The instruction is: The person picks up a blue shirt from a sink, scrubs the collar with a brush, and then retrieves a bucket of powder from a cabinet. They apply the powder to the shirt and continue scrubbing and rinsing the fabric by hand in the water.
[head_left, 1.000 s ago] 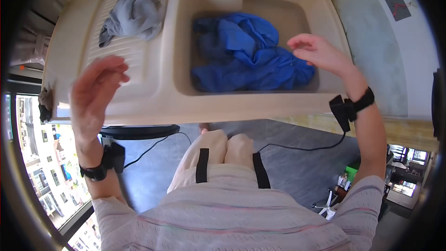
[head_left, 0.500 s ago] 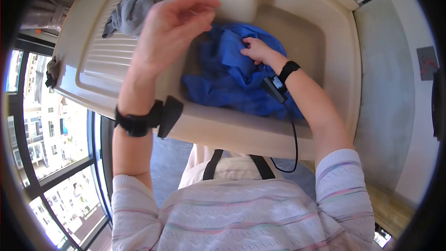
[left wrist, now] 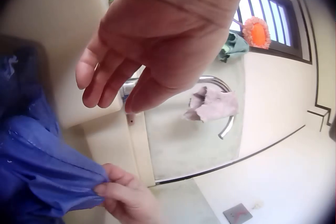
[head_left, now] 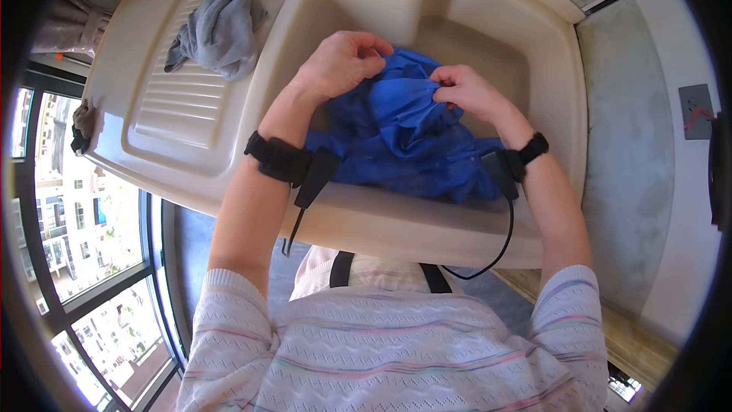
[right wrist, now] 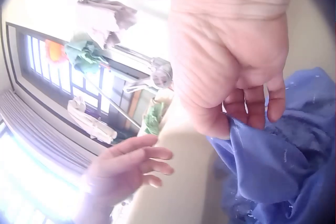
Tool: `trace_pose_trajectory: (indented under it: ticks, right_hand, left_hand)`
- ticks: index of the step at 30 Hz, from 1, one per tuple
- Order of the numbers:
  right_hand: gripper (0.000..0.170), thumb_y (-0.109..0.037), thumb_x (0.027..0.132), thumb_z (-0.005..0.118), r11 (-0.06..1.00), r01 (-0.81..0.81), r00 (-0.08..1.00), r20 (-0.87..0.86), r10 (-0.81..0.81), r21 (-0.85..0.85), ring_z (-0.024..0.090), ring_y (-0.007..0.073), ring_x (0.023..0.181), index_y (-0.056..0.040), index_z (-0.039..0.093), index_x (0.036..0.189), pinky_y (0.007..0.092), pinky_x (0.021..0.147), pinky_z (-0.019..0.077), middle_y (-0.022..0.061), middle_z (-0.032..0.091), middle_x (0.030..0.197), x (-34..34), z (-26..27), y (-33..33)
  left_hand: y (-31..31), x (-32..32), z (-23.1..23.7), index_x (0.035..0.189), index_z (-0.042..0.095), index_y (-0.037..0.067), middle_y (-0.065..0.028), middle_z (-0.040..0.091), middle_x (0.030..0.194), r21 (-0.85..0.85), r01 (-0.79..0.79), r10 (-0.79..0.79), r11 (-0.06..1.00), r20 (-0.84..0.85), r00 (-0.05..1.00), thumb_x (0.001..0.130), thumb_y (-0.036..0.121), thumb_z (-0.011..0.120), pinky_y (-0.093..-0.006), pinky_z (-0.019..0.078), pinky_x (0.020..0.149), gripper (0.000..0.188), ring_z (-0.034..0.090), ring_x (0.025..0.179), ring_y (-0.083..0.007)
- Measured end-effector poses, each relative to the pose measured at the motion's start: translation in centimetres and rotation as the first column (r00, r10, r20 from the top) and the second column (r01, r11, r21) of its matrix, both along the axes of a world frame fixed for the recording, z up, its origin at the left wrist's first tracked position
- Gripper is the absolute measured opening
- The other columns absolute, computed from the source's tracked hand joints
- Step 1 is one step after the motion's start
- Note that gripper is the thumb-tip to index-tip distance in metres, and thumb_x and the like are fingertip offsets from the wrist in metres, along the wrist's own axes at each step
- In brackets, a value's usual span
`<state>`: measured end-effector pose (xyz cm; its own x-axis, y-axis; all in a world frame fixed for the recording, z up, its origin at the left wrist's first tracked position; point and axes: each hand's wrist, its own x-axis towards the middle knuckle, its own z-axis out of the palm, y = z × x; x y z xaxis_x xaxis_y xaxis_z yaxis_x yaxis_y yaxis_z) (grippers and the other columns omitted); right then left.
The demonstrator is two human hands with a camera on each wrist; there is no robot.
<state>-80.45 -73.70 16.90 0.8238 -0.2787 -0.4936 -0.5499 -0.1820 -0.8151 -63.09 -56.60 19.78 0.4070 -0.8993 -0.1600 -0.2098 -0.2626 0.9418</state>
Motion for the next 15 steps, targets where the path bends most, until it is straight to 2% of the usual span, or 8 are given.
trace_pose_trajectory:
  ticks: [2, 3, 6, 8, 9, 13, 15]
  right_hand:
    - [0.011, -0.004, 0.070, 0.055, 0.999, -0.022, 0.993, 0.121, 0.017, 0.044, 0.049, 0.0048, 0.064, -0.0023, 0.060, 0.080, 0.0193, 0.059, 0.0397, -0.0029, 0.055, 0.071, -0.5, 0.9, -0.2]
    - [0.011, -0.004, 0.070, 0.055, 0.999, -0.022, 0.993, 0.117, 0.018, 0.041, 0.049, 0.0048, 0.064, -0.0023, 0.060, 0.080, 0.0193, 0.059, 0.0397, -0.0029, 0.055, 0.071, -0.7, 1.5, -0.1]
    - [0.012, -0.001, 0.069, 0.054, 0.998, 0.000, 0.982, 0.189, -0.012, 0.065, 0.049, 0.0043, 0.066, -0.0020, 0.060, 0.079, 0.0194, 0.062, 0.0386, -0.0029, 0.056, 0.072, -1.2, 3.9, 0.6]
    - [0.012, 0.001, 0.067, 0.052, 0.992, 0.000, 0.966, 0.258, -0.033, 0.126, 0.047, 0.0048, 0.065, -0.0020, 0.059, 0.076, 0.0194, 0.061, 0.0375, -0.0024, 0.054, 0.070, -1.5, 5.4, 1.0]
    - [0.012, 0.001, 0.067, 0.052, 0.992, -0.002, 0.967, 0.252, -0.029, 0.122, 0.047, 0.0048, 0.065, -0.0020, 0.059, 0.076, 0.0194, 0.061, 0.0375, -0.0024, 0.054, 0.070, -1.6, 6.1, 1.2]
    - [0.012, 0.002, 0.066, 0.052, 0.975, -0.052, 0.918, 0.394, -0.038, 0.216, 0.048, 0.0055, 0.066, -0.0015, 0.058, 0.076, 0.0196, 0.061, 0.0379, -0.0022, 0.053, 0.070, -2.4, 7.5, 1.4]
    - [0.013, 0.004, 0.066, 0.051, 0.972, -0.064, 0.901, 0.431, -0.042, 0.228, 0.048, 0.0059, 0.067, -0.0016, 0.058, 0.075, 0.0199, 0.062, 0.0382, -0.0018, 0.054, 0.071, -2.7, 7.8, 1.2]
  left_hand:
    - [-0.4, 0.1, -1.7, 0.105, 0.060, 0.005, -0.0005, 0.058, 0.089, 0.021, 0.125, -0.125, 0.992, 0.008, 0.992, 0.077, 0.012, 0.058, -0.0203, 0.0423, 0.061, 0.029, 0.051, 0.071, -0.0057]
    - [-0.6, 0.1, -2.7, 0.105, 0.060, 0.005, -0.0005, 0.058, 0.089, 0.017, 0.125, -0.125, 0.992, 0.005, 0.992, 0.077, 0.012, 0.058, -0.0203, 0.0423, 0.061, 0.029, 0.051, 0.071, -0.0057]
    - [-0.9, -0.4, -4.8, 0.113, 0.056, 0.007, -0.0040, 0.056, 0.094, 0.005, 0.180, -0.180, 0.984, 0.028, 0.983, 0.074, 0.010, 0.059, -0.0233, 0.0436, 0.068, 0.040, 0.051, 0.077, -0.0097]
    - [-0.9, -1.3, -5.4, 0.121, 0.051, 0.009, -0.0080, 0.055, 0.097, 0.047, 0.246, -0.250, 0.968, 0.139, 0.958, 0.071, 0.009, 0.062, -0.0273, 0.0431, 0.076, 0.051, 0.051, 0.082, -0.0153]
    - [-1.1, -1.6, -5.6, 0.124, 0.047, 0.011, -0.0118, 0.056, 0.100, 0.070, 0.271, -0.280, 0.960, 0.179, 0.943, 0.069, 0.011, 0.064, -0.0309, 0.0422, 0.082, 0.058, 0.051, 0.089, -0.0205]
    - [-1.4, -2.2, -6.4, 0.120, 0.051, 0.008, -0.0138, 0.056, 0.105, 0.042, 0.233, -0.237, 0.972, 0.226, 0.945, 0.068, 0.015, 0.066, -0.0320, 0.0417, 0.084, 0.054, 0.052, 0.094, -0.0221]
    - [-1.6, -2.1, -6.6, 0.107, 0.060, 0.008, -0.0162, 0.060, 0.102, 0.073, 0.338, -0.346, 0.938, 0.160, 0.925, 0.065, 0.018, 0.068, -0.0336, 0.0414, 0.088, 0.044, 0.055, 0.100, -0.0285]
